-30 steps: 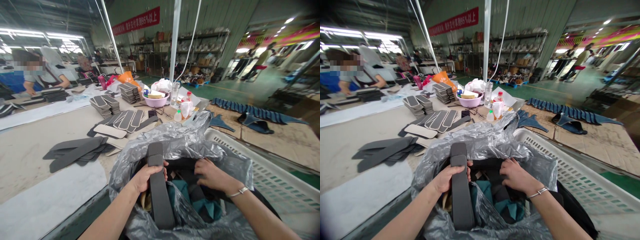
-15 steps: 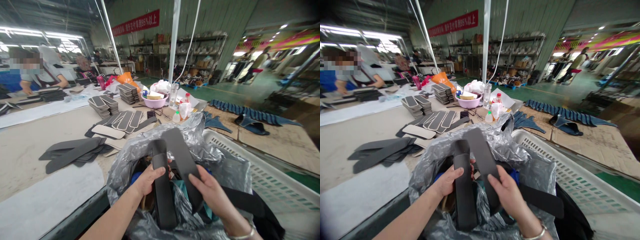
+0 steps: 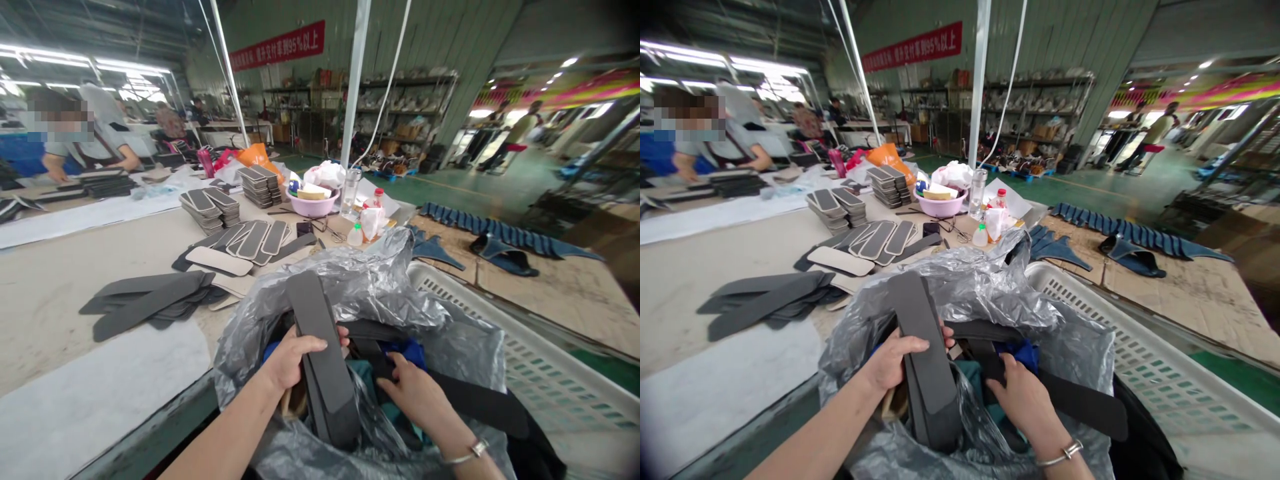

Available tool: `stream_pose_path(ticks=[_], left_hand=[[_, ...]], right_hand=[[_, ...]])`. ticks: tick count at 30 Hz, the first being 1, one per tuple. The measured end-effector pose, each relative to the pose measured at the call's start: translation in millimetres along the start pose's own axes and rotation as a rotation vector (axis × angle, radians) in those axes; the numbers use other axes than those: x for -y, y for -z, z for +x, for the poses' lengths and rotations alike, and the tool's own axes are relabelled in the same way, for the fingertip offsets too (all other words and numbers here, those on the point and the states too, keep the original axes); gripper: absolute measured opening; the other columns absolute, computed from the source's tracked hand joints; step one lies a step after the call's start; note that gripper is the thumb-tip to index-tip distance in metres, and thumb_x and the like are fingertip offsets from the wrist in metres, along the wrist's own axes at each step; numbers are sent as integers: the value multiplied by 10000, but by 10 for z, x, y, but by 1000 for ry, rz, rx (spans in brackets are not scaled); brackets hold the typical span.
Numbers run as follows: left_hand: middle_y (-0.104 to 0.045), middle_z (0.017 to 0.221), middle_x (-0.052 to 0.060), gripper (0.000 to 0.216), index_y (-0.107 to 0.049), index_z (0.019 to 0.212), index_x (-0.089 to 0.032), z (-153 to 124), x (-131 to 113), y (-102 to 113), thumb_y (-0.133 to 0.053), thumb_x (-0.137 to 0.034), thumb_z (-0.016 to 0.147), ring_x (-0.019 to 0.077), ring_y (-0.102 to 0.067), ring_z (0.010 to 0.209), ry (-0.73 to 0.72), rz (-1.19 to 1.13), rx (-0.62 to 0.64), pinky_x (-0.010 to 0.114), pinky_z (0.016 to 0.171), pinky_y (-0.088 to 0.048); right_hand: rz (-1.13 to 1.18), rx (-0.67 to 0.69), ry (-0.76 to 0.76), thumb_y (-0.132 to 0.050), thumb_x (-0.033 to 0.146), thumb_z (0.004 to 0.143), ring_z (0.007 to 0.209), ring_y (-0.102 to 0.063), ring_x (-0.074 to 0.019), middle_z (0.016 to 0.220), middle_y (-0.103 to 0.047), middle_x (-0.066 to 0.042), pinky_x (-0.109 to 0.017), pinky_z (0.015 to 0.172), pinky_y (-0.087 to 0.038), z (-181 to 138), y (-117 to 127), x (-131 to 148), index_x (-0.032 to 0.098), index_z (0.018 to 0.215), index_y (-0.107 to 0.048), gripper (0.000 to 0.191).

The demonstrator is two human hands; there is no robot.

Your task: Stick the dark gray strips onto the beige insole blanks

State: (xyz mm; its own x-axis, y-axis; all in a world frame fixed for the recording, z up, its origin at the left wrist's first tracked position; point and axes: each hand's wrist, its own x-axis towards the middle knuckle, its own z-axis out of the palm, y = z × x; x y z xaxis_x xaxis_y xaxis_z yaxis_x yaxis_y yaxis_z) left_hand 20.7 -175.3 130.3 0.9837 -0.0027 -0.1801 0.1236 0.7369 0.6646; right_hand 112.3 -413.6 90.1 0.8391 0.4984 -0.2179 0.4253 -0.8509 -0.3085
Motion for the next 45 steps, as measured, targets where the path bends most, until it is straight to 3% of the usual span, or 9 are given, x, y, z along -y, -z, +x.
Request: stream_pose_path(ticks=[8, 12, 14, 21, 24, 28, 35, 39, 45], left_hand=[[-643, 878, 87, 371, -594, 1061, -117, 61, 71, 97, -606, -214, 703, 213, -622, 784, 82, -108, -57, 388, 801, -464], [-625, 860, 73, 354, -588, 1076, -118, 76, 103, 159, -582, -246, 746, 167, -601, 727, 112, -141, -72, 369, 788, -470], [-622, 839, 70, 344, -589, 1069, -116, 82, 113, 163, -576, -250, 753, 157, -594, 700, 131, -131, -61, 359, 774, -471], [-638, 933, 123, 369, -573, 1059, -108, 78, 102, 106, -541, -153, 694, 229, -612, 823, 125, -106, 33, 402, 812, -444], [-638, 919, 116, 382, -570, 1058, -114, 71, 94, 114, -539, -138, 678, 225, -610, 800, 131, -102, 45, 405, 807, -442], [-616, 870, 95, 361, -573, 1068, -110, 78, 99, 126, -542, -180, 715, 192, -591, 748, 134, -116, 19, 379, 783, -446], [-565, 811, 70, 310, -580, 1036, -114, 63, 84, 1, -534, -302, 794, 156, -553, 706, 106, -161, 101, 318, 724, -443], [-570, 845, 77, 364, -573, 1054, -128, 26, 78, -50, -565, -381, 792, 153, -557, 711, 98, -116, 108, 312, 722, -448], [-611, 919, 107, 545, -590, 1070, -118, -125, 49, -340, -738, -381, 616, 232, -588, 858, -51, 0, 93, 350, 799, -450]], right_hand=[[459, 6, 31, -540, 483, 740, 662, -547, -147, 690, -573, 9, -249, 604, -427, -20, 377, -174, 205, 774, -563, 281], [989, -10, -118, -513, 501, 767, 709, -579, -162, 799, -615, 1, -266, 631, -461, -36, 713, -314, 218, 982, -511, 356], [1054, -38, -183, -509, 500, 767, 689, -592, -172, 823, -630, -4, -287, 622, -471, -30, 799, -446, 232, 1082, -467, 416], [1, 16, -27, -456, 420, 767, 779, -596, -247, 788, -628, -71, -372, 725, -436, -5, 505, -1034, 202, 728, -578, 252], [-141, 79, -84, -427, 364, 774, 766, -616, -267, 746, -631, -95, -375, 695, -437, -84, 403, -1090, 198, 688, -565, 232], [-37, 65, -116, -438, 443, 774, 689, -625, -260, 684, -643, -63, -367, 638, -446, -294, 632, -879, 225, 749, -571, 257], [830, -493, -253, -626, 518, 639, 931, -605, -283, 1087, -629, -70, -362, 674, -534, -677, 1225, -283, 293, 1202, -482, 624], [1096, -626, -154, -584, 426, 748, 993, -588, -212, 1160, -596, -49, -259, 750, -530, -603, 1010, 67, 286, 1283, -410, 580], [769, -337, 123, -557, 446, 767, 926, -621, -211, 1069, -643, -49, -266, 733, -546, -378, 308, 653, 221, 1293, -418, 588]])
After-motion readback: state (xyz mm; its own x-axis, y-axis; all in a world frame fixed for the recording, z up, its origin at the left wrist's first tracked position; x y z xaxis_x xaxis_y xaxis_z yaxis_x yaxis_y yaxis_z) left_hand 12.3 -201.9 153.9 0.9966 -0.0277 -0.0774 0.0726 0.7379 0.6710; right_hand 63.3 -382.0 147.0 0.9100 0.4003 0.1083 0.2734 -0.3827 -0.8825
